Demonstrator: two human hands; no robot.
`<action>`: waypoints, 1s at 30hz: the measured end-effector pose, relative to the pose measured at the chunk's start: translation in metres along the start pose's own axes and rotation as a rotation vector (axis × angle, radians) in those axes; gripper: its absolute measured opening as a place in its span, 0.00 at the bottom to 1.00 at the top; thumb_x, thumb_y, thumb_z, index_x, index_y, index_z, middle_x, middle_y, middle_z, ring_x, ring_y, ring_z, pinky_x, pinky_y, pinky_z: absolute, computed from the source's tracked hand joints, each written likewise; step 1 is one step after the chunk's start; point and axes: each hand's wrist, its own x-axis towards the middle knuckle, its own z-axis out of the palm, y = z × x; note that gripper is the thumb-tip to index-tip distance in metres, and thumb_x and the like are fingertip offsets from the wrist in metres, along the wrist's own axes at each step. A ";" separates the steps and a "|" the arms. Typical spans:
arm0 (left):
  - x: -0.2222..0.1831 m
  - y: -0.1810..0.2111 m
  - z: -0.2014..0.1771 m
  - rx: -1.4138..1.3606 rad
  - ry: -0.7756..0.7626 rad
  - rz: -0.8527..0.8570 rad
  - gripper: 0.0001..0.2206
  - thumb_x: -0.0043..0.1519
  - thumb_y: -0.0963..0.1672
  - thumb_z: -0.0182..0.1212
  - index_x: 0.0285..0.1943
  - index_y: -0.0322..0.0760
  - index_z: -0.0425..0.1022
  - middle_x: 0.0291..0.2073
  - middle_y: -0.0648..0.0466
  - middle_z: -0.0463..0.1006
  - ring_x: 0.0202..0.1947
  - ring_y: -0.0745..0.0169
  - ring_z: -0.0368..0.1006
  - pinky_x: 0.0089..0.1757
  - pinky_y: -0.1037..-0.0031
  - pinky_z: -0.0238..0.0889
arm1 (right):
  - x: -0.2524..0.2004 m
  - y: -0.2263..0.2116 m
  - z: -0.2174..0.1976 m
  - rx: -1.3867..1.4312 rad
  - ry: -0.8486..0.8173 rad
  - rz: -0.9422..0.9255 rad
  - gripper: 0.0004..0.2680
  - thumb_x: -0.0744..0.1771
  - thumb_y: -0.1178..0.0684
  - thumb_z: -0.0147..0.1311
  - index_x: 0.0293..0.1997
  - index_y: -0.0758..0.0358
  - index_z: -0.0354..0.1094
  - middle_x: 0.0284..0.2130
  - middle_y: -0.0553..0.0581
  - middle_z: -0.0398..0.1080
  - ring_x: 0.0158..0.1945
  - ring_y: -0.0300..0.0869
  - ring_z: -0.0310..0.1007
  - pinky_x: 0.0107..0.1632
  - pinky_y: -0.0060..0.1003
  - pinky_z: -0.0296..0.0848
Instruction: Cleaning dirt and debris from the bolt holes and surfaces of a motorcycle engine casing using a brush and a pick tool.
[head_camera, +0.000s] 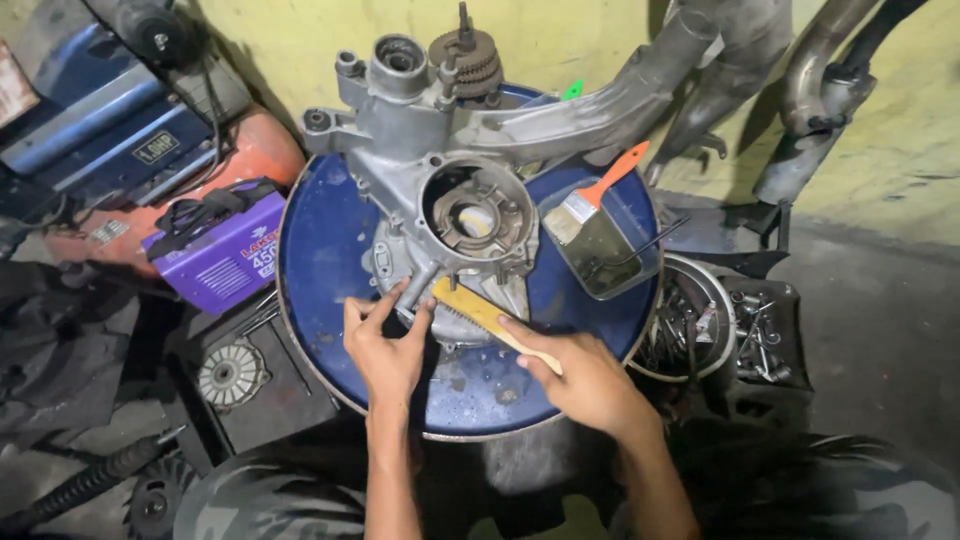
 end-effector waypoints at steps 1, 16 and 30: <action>0.000 -0.001 0.001 -0.003 -0.003 0.004 0.21 0.55 0.46 0.83 0.58 0.41 0.90 0.34 0.54 0.59 0.33 0.59 0.60 0.37 0.69 0.64 | -0.003 -0.001 0.002 0.000 0.005 0.003 0.24 0.68 0.58 0.57 0.75 0.40 0.70 0.23 0.54 0.83 0.14 0.42 0.62 0.22 0.43 0.65; 0.004 -0.003 0.004 -0.011 0.015 -0.019 0.21 0.55 0.48 0.84 0.58 0.42 0.91 0.33 0.55 0.57 0.32 0.61 0.57 0.35 0.71 0.61 | -0.007 -0.010 0.027 -0.156 0.078 0.004 0.25 0.66 0.59 0.58 0.74 0.44 0.71 0.23 0.65 0.82 0.16 0.56 0.81 0.26 0.54 0.80; -0.003 -0.031 0.024 -0.116 0.072 0.014 0.22 0.53 0.50 0.87 0.57 0.53 0.91 0.39 0.50 0.65 0.42 0.43 0.74 0.54 0.59 0.71 | 0.007 0.009 0.005 0.116 0.008 -0.006 0.19 0.68 0.53 0.60 0.69 0.35 0.78 0.45 0.68 0.85 0.52 0.60 0.87 0.48 0.55 0.83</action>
